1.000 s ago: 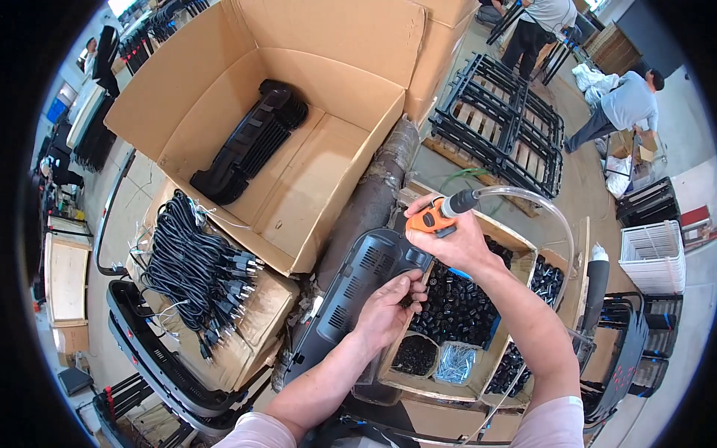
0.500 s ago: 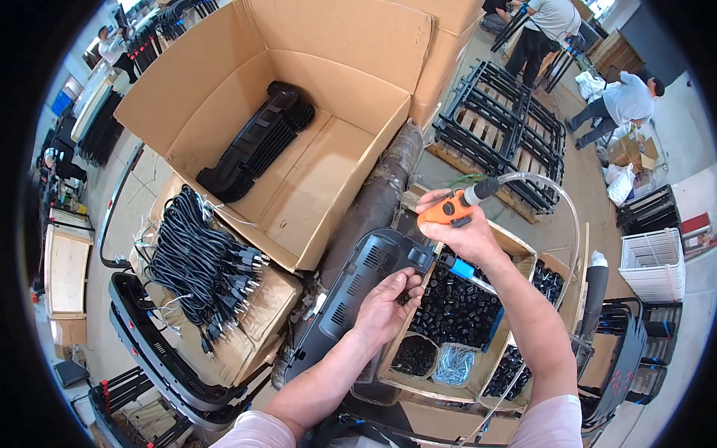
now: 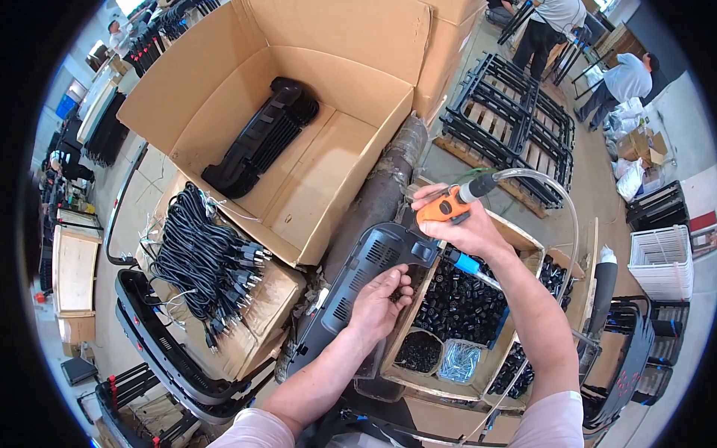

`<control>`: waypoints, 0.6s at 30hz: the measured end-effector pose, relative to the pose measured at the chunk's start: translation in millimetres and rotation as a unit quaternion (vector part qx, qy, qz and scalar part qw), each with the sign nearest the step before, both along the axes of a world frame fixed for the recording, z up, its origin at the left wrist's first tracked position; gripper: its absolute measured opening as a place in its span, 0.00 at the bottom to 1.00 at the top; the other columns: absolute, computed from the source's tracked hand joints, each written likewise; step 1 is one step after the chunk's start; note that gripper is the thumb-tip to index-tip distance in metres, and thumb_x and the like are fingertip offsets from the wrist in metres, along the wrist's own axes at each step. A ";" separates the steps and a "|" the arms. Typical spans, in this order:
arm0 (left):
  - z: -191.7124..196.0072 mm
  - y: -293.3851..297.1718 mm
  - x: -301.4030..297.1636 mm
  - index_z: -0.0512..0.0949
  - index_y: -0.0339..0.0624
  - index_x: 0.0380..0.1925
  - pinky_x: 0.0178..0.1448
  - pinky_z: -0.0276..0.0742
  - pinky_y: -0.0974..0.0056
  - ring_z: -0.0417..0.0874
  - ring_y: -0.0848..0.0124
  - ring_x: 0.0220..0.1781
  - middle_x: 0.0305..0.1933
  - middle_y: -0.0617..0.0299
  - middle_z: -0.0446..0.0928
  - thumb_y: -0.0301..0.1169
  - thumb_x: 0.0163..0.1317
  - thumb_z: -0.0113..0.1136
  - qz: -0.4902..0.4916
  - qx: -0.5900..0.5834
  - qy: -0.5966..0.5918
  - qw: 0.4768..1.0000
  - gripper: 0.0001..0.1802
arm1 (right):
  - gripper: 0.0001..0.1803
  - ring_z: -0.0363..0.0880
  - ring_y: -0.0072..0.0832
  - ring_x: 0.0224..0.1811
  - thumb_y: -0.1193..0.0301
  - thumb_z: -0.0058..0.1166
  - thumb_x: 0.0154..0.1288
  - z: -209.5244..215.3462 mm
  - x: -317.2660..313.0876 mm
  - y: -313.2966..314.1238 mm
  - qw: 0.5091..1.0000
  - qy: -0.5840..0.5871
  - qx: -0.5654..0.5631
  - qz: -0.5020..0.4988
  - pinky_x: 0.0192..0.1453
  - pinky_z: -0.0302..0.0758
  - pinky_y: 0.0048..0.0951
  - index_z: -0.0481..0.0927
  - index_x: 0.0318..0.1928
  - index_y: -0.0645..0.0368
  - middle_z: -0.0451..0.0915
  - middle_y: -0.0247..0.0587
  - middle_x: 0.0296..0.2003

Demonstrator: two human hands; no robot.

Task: Assemble plastic components onto a metal frame using a power screwdriver.

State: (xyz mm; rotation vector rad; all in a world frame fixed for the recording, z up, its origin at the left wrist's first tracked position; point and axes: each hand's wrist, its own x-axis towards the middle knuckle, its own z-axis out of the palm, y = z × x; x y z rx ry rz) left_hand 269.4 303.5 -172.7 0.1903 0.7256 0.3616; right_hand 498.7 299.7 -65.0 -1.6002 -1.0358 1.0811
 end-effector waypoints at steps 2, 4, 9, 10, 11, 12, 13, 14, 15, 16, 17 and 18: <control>3.1 2.4 -0.6 0.80 0.40 0.56 0.44 0.81 0.68 0.82 0.74 0.38 0.41 0.65 0.81 0.36 0.79 0.57 -0.001 -0.005 -0.001 1.000 0.14 | 0.26 0.83 0.30 0.57 0.72 0.73 0.57 -12.8 8.3 -2.3 1.000 0.004 0.007 -0.001 0.64 0.80 0.35 0.80 0.56 0.60 0.86 0.42 0.52; 7.0 3.8 -0.2 0.81 0.42 0.54 0.44 0.79 0.67 0.80 0.74 0.38 0.39 0.67 0.81 0.40 0.79 0.58 0.000 -0.015 0.006 1.000 0.15 | 0.21 0.83 0.30 0.56 0.72 0.73 0.57 -20.4 10.8 -3.8 1.000 0.018 0.019 -0.013 0.64 0.79 0.35 0.82 0.50 0.60 0.86 0.42 0.51; 7.1 5.4 1.8 0.81 0.43 0.49 0.44 0.77 0.66 0.79 0.73 0.37 0.36 0.68 0.79 0.42 0.78 0.58 0.014 -0.030 0.026 0.999 0.14 | 0.19 0.83 0.28 0.53 0.72 0.73 0.57 -16.6 5.3 -4.3 1.000 0.005 0.027 -0.011 0.61 0.79 0.34 0.82 0.49 0.60 0.86 0.42 0.51; 7.8 5.8 2.5 0.81 0.44 0.48 0.43 0.77 0.66 0.79 0.73 0.37 0.35 0.68 0.78 0.43 0.78 0.58 0.019 -0.037 0.027 0.999 0.14 | 0.19 0.83 0.28 0.52 0.72 0.72 0.57 -18.4 5.7 -3.9 0.999 0.014 0.026 -0.014 0.60 0.79 0.34 0.83 0.49 0.60 0.86 0.42 0.51; 8.0 5.7 3.1 0.81 0.44 0.48 0.43 0.77 0.66 0.79 0.73 0.37 0.35 0.68 0.78 0.43 0.78 0.58 0.019 -0.036 0.026 0.999 0.14 | 0.19 0.83 0.27 0.52 0.72 0.72 0.57 -19.2 5.7 -3.6 0.999 0.023 0.026 -0.017 0.60 0.80 0.33 0.83 0.49 0.60 0.86 0.42 0.51; 8.1 5.2 3.6 0.80 0.44 0.47 0.43 0.77 0.66 0.78 0.72 0.37 0.35 0.68 0.77 0.43 0.78 0.58 0.016 -0.040 0.026 0.999 0.14 | 0.19 0.83 0.27 0.52 0.72 0.72 0.57 -18.5 5.4 -3.4 0.999 0.022 0.027 -0.017 0.60 0.80 0.33 0.83 0.49 0.60 0.86 0.42 0.51; 7.6 4.2 3.5 0.80 0.45 0.46 0.43 0.77 0.66 0.78 0.72 0.36 0.34 0.69 0.76 0.44 0.78 0.57 0.012 -0.045 0.027 0.999 0.14 | 0.19 0.83 0.27 0.51 0.72 0.72 0.57 -18.6 4.2 -3.9 0.999 0.024 0.032 -0.017 0.59 0.80 0.33 0.83 0.49 0.60 0.86 0.41 0.51; 7.3 4.2 3.9 0.80 0.45 0.46 0.43 0.77 0.66 0.78 0.72 0.36 0.34 0.69 0.76 0.44 0.78 0.57 0.012 -0.045 0.027 0.999 0.14 | 0.19 0.83 0.27 0.51 0.72 0.72 0.57 -18.5 3.2 -4.0 0.999 0.026 0.036 -0.018 0.58 0.80 0.32 0.83 0.49 0.60 0.86 0.41 0.51; 6.9 4.8 4.7 0.80 0.45 0.47 0.43 0.77 0.66 0.77 0.72 0.36 0.34 0.69 0.76 0.44 0.79 0.57 0.016 -0.053 0.026 0.998 0.15 | 0.19 0.83 0.27 0.51 0.72 0.72 0.57 -17.5 2.6 -3.5 0.999 0.026 0.036 -0.017 0.58 0.80 0.32 0.83 0.49 0.60 0.86 0.41 0.51; 6.6 5.0 5.5 0.80 0.45 0.48 0.43 0.77 0.65 0.77 0.72 0.36 0.34 0.69 0.76 0.44 0.79 0.57 0.020 -0.060 0.024 0.998 0.15 | 0.19 0.83 0.27 0.51 0.73 0.72 0.57 -15.5 2.7 -2.6 0.999 0.017 0.027 -0.008 0.58 0.80 0.32 0.83 0.49 0.60 0.86 0.41 0.51; 6.4 4.7 5.7 0.80 0.45 0.48 0.43 0.77 0.65 0.77 0.72 0.36 0.34 0.69 0.76 0.44 0.79 0.57 0.020 -0.060 0.024 0.998 0.15 | 0.19 0.83 0.27 0.51 0.73 0.72 0.58 -14.0 2.3 -2.0 1.000 0.009 0.018 0.001 0.58 0.81 0.32 0.83 0.49 0.60 0.86 0.41 0.51; 6.3 4.4 5.7 0.80 0.45 0.48 0.43 0.77 0.65 0.77 0.72 0.37 0.35 0.69 0.76 0.44 0.79 0.57 0.021 -0.064 0.026 0.997 0.15 | 0.19 0.83 0.27 0.51 0.73 0.72 0.58 -14.4 0.7 -2.0 1.000 0.008 0.018 0.001 0.58 0.81 0.32 0.83 0.49 0.60 0.86 0.41 0.51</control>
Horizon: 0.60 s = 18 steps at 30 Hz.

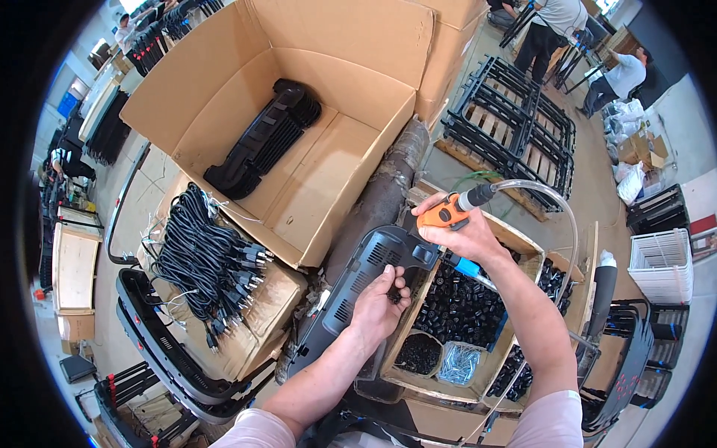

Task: Assemble plastic components onto a metal frame using a power screwdriver.

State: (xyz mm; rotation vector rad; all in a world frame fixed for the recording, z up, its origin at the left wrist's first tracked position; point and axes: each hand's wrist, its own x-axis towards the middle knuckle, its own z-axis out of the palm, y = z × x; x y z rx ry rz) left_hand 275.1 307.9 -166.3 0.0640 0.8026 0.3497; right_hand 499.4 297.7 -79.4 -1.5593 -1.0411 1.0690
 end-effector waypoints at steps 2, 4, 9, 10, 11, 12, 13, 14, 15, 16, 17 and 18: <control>-0.3 -1.0 2.2 0.80 0.45 0.49 0.43 0.77 0.65 0.78 0.72 0.37 0.35 0.69 0.76 0.44 0.79 0.56 0.000 -0.004 -0.001 1.000 0.15 | 0.18 0.83 0.27 0.52 0.74 0.72 0.58 -1.6 -1.8 -1.4 1.000 -0.006 -0.012 -0.010 0.60 0.81 0.33 0.83 0.49 0.60 0.86 0.41 0.51; -0.3 -1.2 3.2 0.80 0.45 0.51 0.43 0.77 0.65 0.78 0.72 0.37 0.36 0.69 0.77 0.44 0.79 0.56 -0.002 -0.002 -0.006 1.000 0.15 | 0.18 0.83 0.27 0.53 0.75 0.71 0.58 -2.7 -1.6 -1.3 1.000 -0.013 -0.002 -0.003 0.60 0.81 0.34 0.83 0.49 0.60 0.86 0.41 0.51; 2.7 -1.9 2.2 0.80 0.45 0.52 0.43 0.78 0.65 0.78 0.72 0.38 0.36 0.69 0.77 0.44 0.79 0.56 0.002 -0.010 -0.005 1.000 0.16 | 0.18 0.83 0.28 0.54 0.76 0.71 0.58 -1.1 -5.5 -2.3 0.999 -0.032 0.006 0.002 0.61 0.81 0.33 0.83 0.49 0.61 0.86 0.41 0.52; 2.9 -1.8 1.9 0.80 0.45 0.52 0.43 0.78 0.65 0.78 0.72 0.38 0.37 0.69 0.77 0.44 0.79 0.56 0.001 -0.011 -0.005 1.000 0.16 | 0.18 0.83 0.25 0.52 0.75 0.71 0.59 -4.0 -5.5 -1.8 0.999 -0.036 0.014 0.005 0.59 0.81 0.32 0.83 0.50 0.60 0.86 0.38 0.49; 3.6 -1.8 1.8 0.80 0.45 0.52 0.43 0.78 0.65 0.78 0.72 0.38 0.37 0.69 0.77 0.44 0.79 0.56 0.000 -0.010 -0.007 1.000 0.16 | 0.19 0.83 0.22 0.50 0.74 0.72 0.59 -4.0 -6.2 -1.5 0.999 -0.040 0.022 0.007 0.58 0.81 0.30 0.83 0.51 0.60 0.85 0.35 0.47; 4.3 -2.0 1.8 0.80 0.45 0.52 0.43 0.78 0.65 0.78 0.72 0.37 0.37 0.69 0.77 0.44 0.79 0.56 0.002 -0.009 -0.010 1.000 0.16 | 0.19 0.83 0.22 0.50 0.74 0.72 0.59 -1.4 -7.7 -2.3 0.999 -0.042 0.022 0.007 0.58 0.81 0.30 0.83 0.51 0.60 0.85 0.35 0.47; 2.8 -0.8 1.7 0.80 0.45 0.52 0.43 0.78 0.65 0.78 0.72 0.37 0.37 0.68 0.77 0.44 0.79 0.56 0.004 -0.009 -0.010 1.000 0.16 | 0.18 0.83 0.22 0.50 0.74 0.72 0.59 2.2 -11.8 0.4 0.999 -0.022 0.025 -0.008 0.58 0.80 0.29 0.84 0.50 0.60 0.86 0.35 0.46; 0.7 0.1 1.6 0.80 0.45 0.52 0.43 0.78 0.65 0.78 0.72 0.37 0.37 0.68 0.77 0.44 0.79 0.56 0.005 -0.009 -0.009 1.000 0.16 | 0.18 0.83 0.22 0.50 0.74 0.72 0.59 3.5 -14.2 2.4 0.999 -0.002 0.027 -0.022 0.58 0.80 0.29 0.84 0.50 0.60 0.86 0.36 0.46; -2.0 0.8 1.6 0.80 0.45 0.53 0.43 0.78 0.65 0.78 0.72 0.37 0.37 0.69 0.77 0.43 0.79 0.55 0.009 -0.013 -0.006 1.000 0.16 | 0.18 0.83 0.22 0.50 0.74 0.72 0.59 1.4 -13.9 3.2 0.999 -0.001 0.027 -0.021 0.58 0.80 0.29 0.84 0.50 0.60 0.86 0.36 0.46; -1.3 0.0 1.2 0.80 0.45 0.53 0.43 0.78 0.65 0.78 0.72 0.37 0.37 0.69 0.77 0.43 0.80 0.55 0.012 -0.017 -0.004 1.000 0.16 | 0.19 0.83 0.22 0.51 0.74 0.71 0.59 1.5 -13.4 1.4 0.999 -0.035 0.005 -0.010 0.59 0.80 0.29 0.84 0.51 0.60 0.86 0.36 0.46; -1.0 -0.3 1.5 0.80 0.45 0.53 0.43 0.78 0.65 0.78 0.72 0.37 0.37 0.69 0.77 0.43 0.80 0.55 0.012 -0.017 -0.006 1.000 0.16 | 0.20 0.83 0.22 0.52 0.74 0.71 0.59 0.8 -12.7 -0.3 0.997 -0.069 -0.017 0.002 0.60 0.80 0.29 0.84 0.52 0.60 0.87 0.37 0.47; -1.1 0.3 2.7 0.80 0.45 0.54 0.43 0.78 0.65 0.78 0.73 0.37 0.37 0.69 0.77 0.43 0.80 0.55 0.016 -0.019 -0.003 1.000 0.16 | 0.20 0.83 0.22 0.52 0.74 0.71 0.59 -4.2 -11.5 -1.5 0.997 -0.071 -0.018 0.002 0.60 0.80 0.29 0.84 0.52 0.60 0.87 0.37 0.47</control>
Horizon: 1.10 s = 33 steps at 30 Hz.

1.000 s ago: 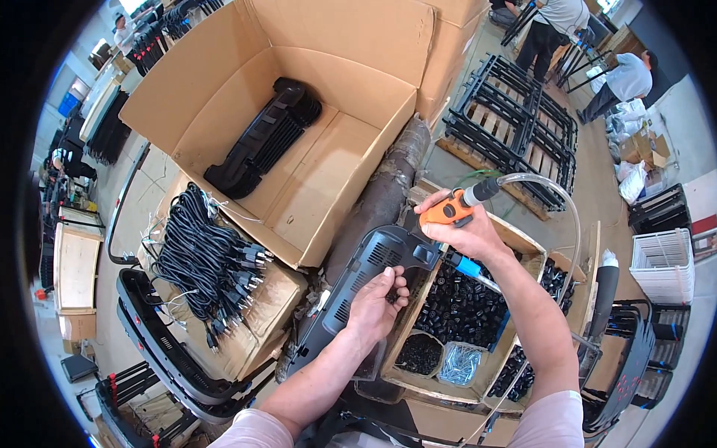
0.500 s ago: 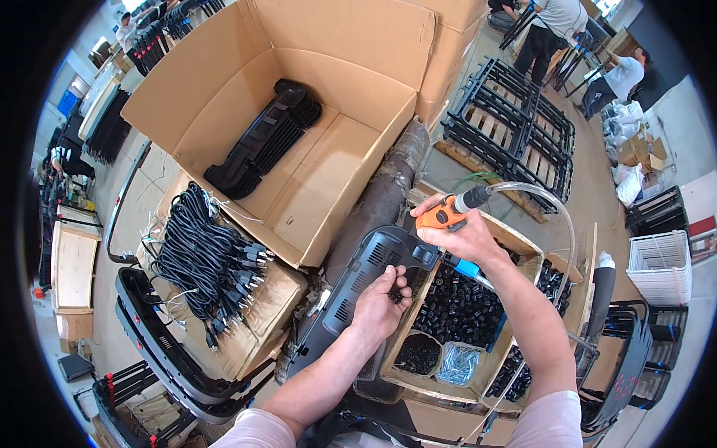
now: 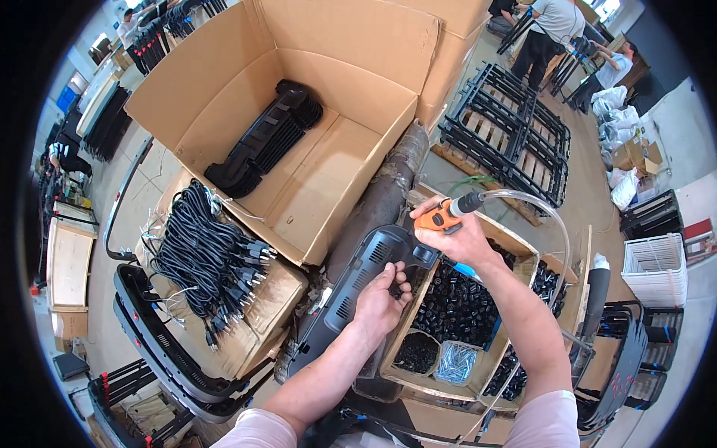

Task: Assemble plastic components onto a metal frame using a power screwdriver.

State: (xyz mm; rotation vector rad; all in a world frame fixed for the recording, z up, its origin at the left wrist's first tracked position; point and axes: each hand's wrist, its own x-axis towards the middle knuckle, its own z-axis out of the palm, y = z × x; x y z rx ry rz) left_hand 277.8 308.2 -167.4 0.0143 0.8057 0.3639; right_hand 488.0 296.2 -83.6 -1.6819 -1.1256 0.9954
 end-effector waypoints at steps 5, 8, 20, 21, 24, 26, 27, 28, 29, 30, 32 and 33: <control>3.3 2.9 6.1 0.81 0.46 0.55 0.43 0.78 0.65 0.78 0.73 0.37 0.37 0.69 0.78 0.42 0.80 0.54 0.020 -0.010 0.006 1.000 0.15 | 0.26 0.84 0.26 0.54 0.77 0.72 0.58 0.0 -12.5 -2.2 0.997 0.012 0.046 -0.056 0.61 0.81 0.32 0.78 0.58 0.61 0.86 0.44 0.53; 6.7 6.4 7.7 0.81 0.46 0.53 0.43 0.78 0.66 0.78 0.73 0.37 0.36 0.70 0.79 0.41 0.80 0.54 0.050 -0.032 0.008 0.998 0.14 | 0.26 0.84 0.28 0.55 0.76 0.71 0.60 23.3 -35.4 -14.7 0.994 0.042 0.068 -0.069 0.63 0.80 0.34 0.77 0.58 0.62 0.86 0.45 0.53; 2.2 26.7 2.7 0.80 0.46 0.46 0.40 0.76 0.71 0.74 0.76 0.34 0.34 0.70 0.76 0.42 0.79 0.56 0.158 -0.129 -0.084 0.975 0.13 | 0.25 0.84 0.32 0.58 0.79 0.69 0.60 49.9 -71.4 -13.1 0.995 0.056 0.087 -0.003 0.67 0.79 0.38 0.76 0.58 0.60 0.85 0.48 0.54; 2.3 28.7 1.1 0.80 0.47 0.46 0.39 0.75 0.71 0.74 0.76 0.34 0.34 0.70 0.75 0.42 0.80 0.55 0.146 -0.119 -0.103 0.977 0.13 | 0.25 0.84 0.32 0.58 0.79 0.69 0.61 51.9 -72.0 -10.8 0.995 0.043 0.087 0.003 0.67 0.79 0.38 0.76 0.58 0.60 0.85 0.48 0.54; 2.6 35.1 -2.5 0.80 0.47 0.47 0.39 0.74 0.70 0.72 0.76 0.33 0.33 0.71 0.74 0.43 0.81 0.52 0.135 -0.127 -0.131 0.974 0.14 | 0.26 0.84 0.32 0.58 0.78 0.69 0.61 50.9 -78.8 -5.2 0.996 0.033 0.079 -0.001 0.67 0.79 0.38 0.75 0.58 0.61 0.85 0.49 0.54; 1.5 37.4 2.1 0.80 0.48 0.48 0.39 0.74 0.70 0.72 0.76 0.33 0.33 0.71 0.74 0.43 0.82 0.51 0.156 -0.140 -0.114 0.971 0.14 | 0.26 0.84 0.32 0.58 0.78 0.69 0.61 44.3 -84.3 -0.3 0.997 0.037 0.072 -0.010 0.67 0.79 0.38 0.74 0.59 0.62 0.85 0.49 0.54; 1.5 38.4 3.6 0.80 0.48 0.49 0.39 0.73 0.70 0.72 0.75 0.33 0.34 0.71 0.74 0.43 0.82 0.49 0.176 -0.150 -0.096 0.968 0.14 | 0.26 0.84 0.31 0.58 0.78 0.69 0.62 39.5 -85.9 3.5 0.996 0.036 0.081 -0.013 0.66 0.79 0.36 0.75 0.59 0.62 0.85 0.47 0.54; -1.5 39.4 2.3 0.79 0.47 0.50 0.41 0.73 0.69 0.72 0.75 0.35 0.34 0.71 0.74 0.43 0.83 0.48 0.173 -0.136 -0.108 0.969 0.15 | 0.26 0.83 0.29 0.58 0.77 0.69 0.63 35.0 -87.8 7.0 0.995 0.034 0.090 -0.016 0.65 0.80 0.35 0.75 0.60 0.62 0.85 0.46 0.53; -3.8 39.9 1.9 0.79 0.47 0.50 0.41 0.73 0.69 0.72 0.75 0.35 0.34 0.71 0.74 0.43 0.83 0.48 0.175 -0.137 -0.110 0.969 0.15 | 0.26 0.83 0.29 0.58 0.77 0.69 0.63 32.1 -90.0 11.0 0.995 0.033 0.089 -0.015 0.65 0.80 0.35 0.75 0.60 0.62 0.85 0.46 0.53; -5.8 40.8 1.7 0.79 0.46 0.51 0.42 0.74 0.69 0.72 0.75 0.36 0.36 0.70 0.74 0.42 0.83 0.46 0.179 -0.131 -0.108 0.969 0.15 | 0.27 0.83 0.30 0.58 0.77 0.70 0.62 29.9 -92.1 15.7 0.996 0.032 0.086 -0.020 0.66 0.80 0.36 0.74 0.59 0.63 0.85 0.47 0.54; -2.9 39.4 -0.2 0.79 0.45 0.53 0.44 0.74 0.68 0.73 0.74 0.37 0.37 0.69 0.74 0.41 0.84 0.45 0.184 -0.127 -0.106 0.969 0.16 | 0.27 0.83 0.31 0.58 0.77 0.70 0.61 23.2 -94.7 22.9 0.996 0.018 0.089 -0.020 0.66 0.79 0.36 0.74 0.59 0.63 0.86 0.48 0.53; -0.4 35.0 -2.6 0.78 0.44 0.54 0.45 0.75 0.67 0.73 0.73 0.38 0.38 0.68 0.74 0.40 0.84 0.44 0.161 -0.110 -0.089 0.977 0.16 | 0.27 0.83 0.31 0.58 0.77 0.70 0.61 18.0 -94.1 26.2 0.996 0.017 0.088 -0.019 0.66 0.79 0.36 0.74 0.59 0.63 0.86 0.48 0.53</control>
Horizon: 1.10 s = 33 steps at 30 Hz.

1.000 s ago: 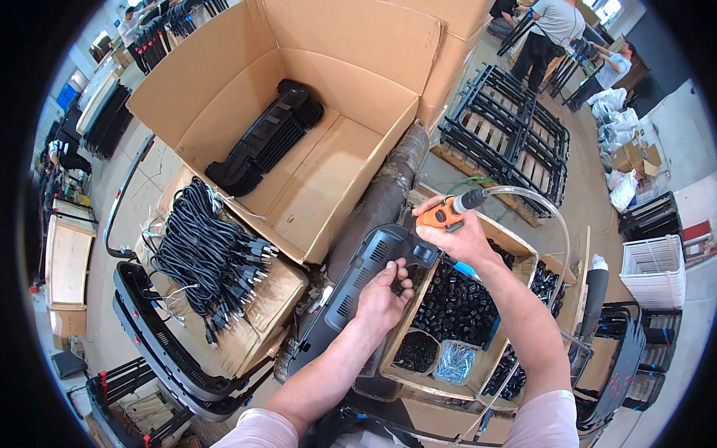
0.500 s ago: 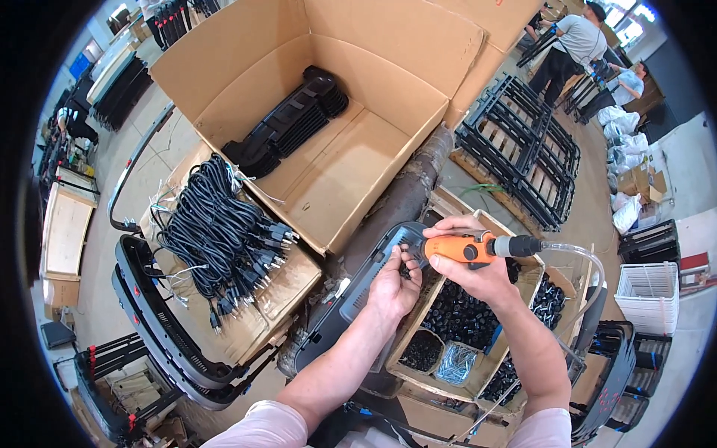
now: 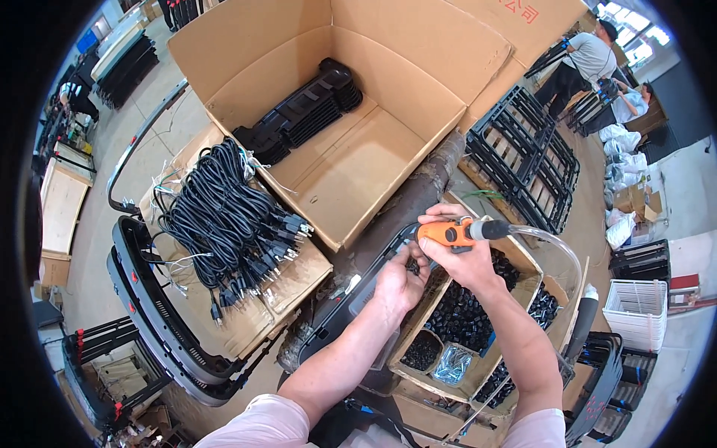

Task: Assemble plastic components onto a metal frame using a power screwdriver.

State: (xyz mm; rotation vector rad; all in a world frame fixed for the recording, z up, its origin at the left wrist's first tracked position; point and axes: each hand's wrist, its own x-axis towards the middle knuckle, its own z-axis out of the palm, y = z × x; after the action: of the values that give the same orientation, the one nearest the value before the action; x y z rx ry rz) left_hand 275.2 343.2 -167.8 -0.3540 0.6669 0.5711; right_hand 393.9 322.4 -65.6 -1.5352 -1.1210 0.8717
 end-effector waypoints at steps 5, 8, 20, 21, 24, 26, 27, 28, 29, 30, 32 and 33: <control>5.2 -28.8 -21.5 0.76 0.39 0.56 0.50 0.82 0.61 0.79 0.68 0.43 0.42 0.62 0.76 0.38 0.84 0.43 -0.081 0.032 -0.006 0.996 0.17 | 0.23 0.83 0.28 0.56 0.77 0.70 0.61 -8.7 -5.5 13.6 0.998 -0.050 -0.020 0.030 0.64 0.79 0.34 0.77 0.56 0.63 0.85 0.45 0.52; 5.5 -47.3 -37.6 0.76 0.36 0.55 0.47 0.85 0.61 0.81 0.67 0.42 0.42 0.60 0.77 0.37 0.84 0.44 -0.113 0.032 -0.004 0.993 0.17 | 0.19 0.83 0.29 0.57 0.78 0.68 0.62 -14.6 -6.1 11.5 0.997 -0.044 -0.044 0.052 0.65 0.79 0.35 0.79 0.53 0.61 0.85 0.45 0.52; 23.4 -91.5 -122.0 0.74 0.35 0.53 0.52 0.89 0.57 0.85 0.62 0.43 0.44 0.55 0.78 0.36 0.83 0.45 -0.150 0.051 0.034 0.987 0.15 | 0.18 0.83 0.29 0.55 0.77 0.70 0.59 -17.5 -8.9 11.8 0.996 -0.059 -0.025 0.060 0.63 0.79 0.35 0.81 0.50 0.60 0.85 0.45 0.52; 23.4 -94.1 -129.7 0.74 0.36 0.53 0.53 0.87 0.57 0.84 0.62 0.44 0.45 0.55 0.78 0.36 0.84 0.45 -0.158 0.060 0.038 0.985 0.15 | 0.19 0.83 0.25 0.52 0.79 0.70 0.59 -19.7 -9.3 11.4 0.996 -0.058 -0.014 0.063 0.60 0.80 0.31 0.80 0.51 0.61 0.85 0.40 0.50; 20.5 -102.5 -151.5 0.74 0.37 0.53 0.55 0.86 0.56 0.84 0.62 0.45 0.45 0.55 0.78 0.36 0.84 0.44 -0.162 0.067 0.037 0.984 0.15 | 0.20 0.83 0.25 0.53 0.78 0.70 0.59 -17.2 -12.1 10.2 0.996 -0.064 -0.016 0.060 0.61 0.80 0.31 0.80 0.52 0.60 0.85 0.40 0.50; 22.8 -104.2 -165.8 0.75 0.37 0.52 0.56 0.85 0.55 0.83 0.61 0.46 0.45 0.55 0.78 0.37 0.84 0.44 -0.165 0.075 0.049 0.982 0.15 | 0.22 0.83 0.25 0.53 0.76 0.70 0.58 -13.3 -20.4 11.7 0.998 -0.036 -0.021 0.047 0.62 0.80 0.32 0.80 0.53 0.60 0.86 0.39 0.49; 21.2 -105.8 -172.8 0.75 0.37 0.52 0.56 0.85 0.55 0.83 0.61 0.46 0.45 0.55 0.78 0.37 0.84 0.44 -0.162 0.086 0.051 0.982 0.15 | 0.21 0.83 0.25 0.53 0.75 0.71 0.58 -14.1 -20.5 12.4 0.998 -0.037 -0.029 0.045 0.62 0.79 0.31 0.81 0.53 0.59 0.86 0.39 0.49; 21.0 -106.7 -178.7 0.75 0.37 0.52 0.57 0.85 0.55 0.83 0.61 0.47 0.45 0.55 0.78 0.37 0.84 0.44 -0.160 0.098 0.053 0.981 0.16 | 0.21 0.83 0.26 0.53 0.74 0.71 0.58 -15.2 -18.3 13.0 0.998 -0.038 -0.037 0.043 0.62 0.79 0.31 0.81 0.53 0.59 0.86 0.38 0.49; 24.5 -107.5 -182.3 0.75 0.37 0.52 0.58 0.84 0.55 0.83 0.61 0.49 0.46 0.55 0.78 0.37 0.84 0.44 -0.163 0.099 0.065 0.980 0.15 | 0.20 0.83 0.25 0.53 0.73 0.70 0.59 -15.4 -14.1 10.4 0.994 -0.093 -0.030 0.052 0.62 0.79 0.32 0.81 0.52 0.58 0.86 0.37 0.48; 24.1 -106.7 -184.8 0.75 0.37 0.52 0.58 0.84 0.55 0.83 0.61 0.49 0.46 0.55 0.78 0.37 0.84 0.44 -0.173 0.098 0.069 0.978 0.15 | 0.21 0.82 0.25 0.53 0.71 0.71 0.59 -16.4 -10.5 8.3 0.993 -0.104 -0.046 0.038 0.63 0.79 0.32 0.82 0.53 0.57 0.86 0.37 0.48; 18.1 -108.4 -192.4 0.75 0.37 0.52 0.59 0.83 0.54 0.83 0.60 0.50 0.47 0.55 0.79 0.36 0.83 0.45 -0.164 0.126 0.083 0.975 0.15 | 0.24 0.82 0.25 0.53 0.70 0.73 0.59 -20.0 -8.3 5.7 1.000 -0.022 -0.003 0.020 0.62 0.79 0.31 0.82 0.55 0.58 0.86 0.36 0.48; 17.1 -108.4 -198.8 0.76 0.38 0.52 0.60 0.83 0.53 0.83 0.60 0.51 0.47 0.55 0.79 0.36 0.83 0.45 -0.170 0.146 0.090 0.970 0.15 | 0.25 0.83 0.24 0.53 0.70 0.74 0.59 -20.3 -7.8 4.7 0.999 -0.033 0.031 0.003 0.62 0.79 0.31 0.81 0.57 0.58 0.86 0.37 0.49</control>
State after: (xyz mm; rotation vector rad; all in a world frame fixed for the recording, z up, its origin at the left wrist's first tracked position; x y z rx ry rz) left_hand 76.4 234.8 -150.7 0.0908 0.7849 0.3664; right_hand 386.1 327.1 -86.0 -1.5190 -1.1901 0.7880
